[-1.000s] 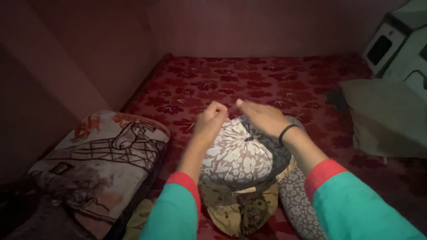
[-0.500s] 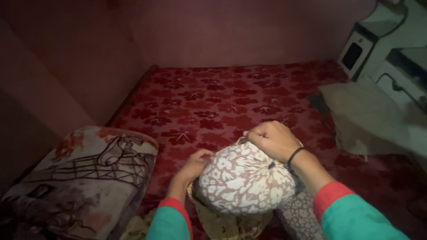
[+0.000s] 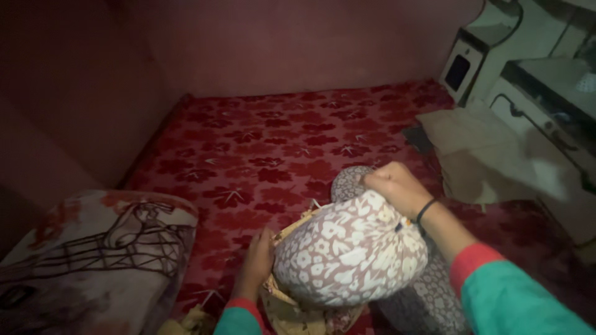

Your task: The person inserts two cylindrical pillows into floral-patterned pillow covers on a bed. They align the pillow with the cover opening, push it in, and adjust the cover to fit snugly around each pillow.

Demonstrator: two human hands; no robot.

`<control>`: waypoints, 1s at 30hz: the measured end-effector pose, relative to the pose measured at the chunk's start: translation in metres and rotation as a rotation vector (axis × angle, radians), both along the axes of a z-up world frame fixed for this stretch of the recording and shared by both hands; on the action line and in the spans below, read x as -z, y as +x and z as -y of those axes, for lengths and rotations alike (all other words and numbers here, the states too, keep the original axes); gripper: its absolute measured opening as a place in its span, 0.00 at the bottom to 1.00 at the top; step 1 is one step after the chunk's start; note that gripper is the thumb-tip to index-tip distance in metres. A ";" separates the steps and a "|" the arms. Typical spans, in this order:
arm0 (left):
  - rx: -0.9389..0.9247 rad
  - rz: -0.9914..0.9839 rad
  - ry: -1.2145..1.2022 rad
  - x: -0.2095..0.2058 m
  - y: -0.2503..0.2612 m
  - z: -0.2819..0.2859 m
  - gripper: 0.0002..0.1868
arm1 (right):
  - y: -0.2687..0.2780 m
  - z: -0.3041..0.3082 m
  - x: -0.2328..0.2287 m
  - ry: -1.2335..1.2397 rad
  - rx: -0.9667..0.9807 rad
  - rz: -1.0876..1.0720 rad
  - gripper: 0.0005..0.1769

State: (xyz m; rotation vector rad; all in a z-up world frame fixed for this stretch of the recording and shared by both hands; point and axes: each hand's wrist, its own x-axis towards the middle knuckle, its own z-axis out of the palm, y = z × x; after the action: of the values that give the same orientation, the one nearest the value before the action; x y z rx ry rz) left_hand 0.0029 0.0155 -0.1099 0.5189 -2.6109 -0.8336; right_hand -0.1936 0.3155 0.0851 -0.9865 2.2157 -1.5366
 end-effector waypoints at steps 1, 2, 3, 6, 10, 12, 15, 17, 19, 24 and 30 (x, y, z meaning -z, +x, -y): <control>-0.033 0.057 -0.013 0.004 0.002 -0.002 0.14 | -0.005 0.000 0.000 -0.033 -0.001 -0.006 0.28; -0.066 0.115 -0.026 0.007 0.005 -0.005 0.16 | -0.009 0.001 0.000 -0.022 0.047 -0.010 0.28; -0.100 0.171 -0.038 0.010 0.006 -0.007 0.18 | -0.012 0.001 -0.001 -0.009 0.093 -0.015 0.29; -0.149 0.336 -0.048 0.018 -0.003 -0.007 0.17 | -0.017 0.010 -0.009 0.020 0.237 -0.146 0.30; -0.092 0.317 -0.124 0.031 -0.014 0.019 0.21 | -0.012 0.017 -0.022 0.026 0.318 -0.363 0.24; -0.083 0.294 -0.076 0.035 -0.022 0.033 0.19 | -0.008 0.015 -0.024 0.025 0.364 -0.414 0.22; -0.064 0.189 -0.156 0.038 -0.029 0.046 0.38 | -0.011 0.010 -0.012 -0.103 0.382 -0.411 0.21; -0.080 0.260 -0.067 0.035 -0.033 0.048 0.45 | -0.021 0.006 0.007 -0.177 0.414 -0.266 0.25; -0.053 0.299 -0.035 0.030 -0.036 0.045 0.50 | -0.036 0.002 0.033 -0.197 0.482 -0.007 0.30; 0.008 0.333 -0.158 0.023 -0.039 0.036 0.46 | -0.069 0.006 0.104 -0.594 0.462 0.398 0.35; 0.230 -0.100 0.153 0.023 -0.042 0.046 0.38 | -0.049 0.003 0.177 -0.499 0.481 0.744 0.42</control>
State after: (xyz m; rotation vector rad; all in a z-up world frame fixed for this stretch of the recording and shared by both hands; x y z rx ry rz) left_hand -0.0394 -0.0307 -0.1326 0.2104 -2.5585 -1.1092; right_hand -0.2429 0.3125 -0.0914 0.1002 1.6091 -2.2477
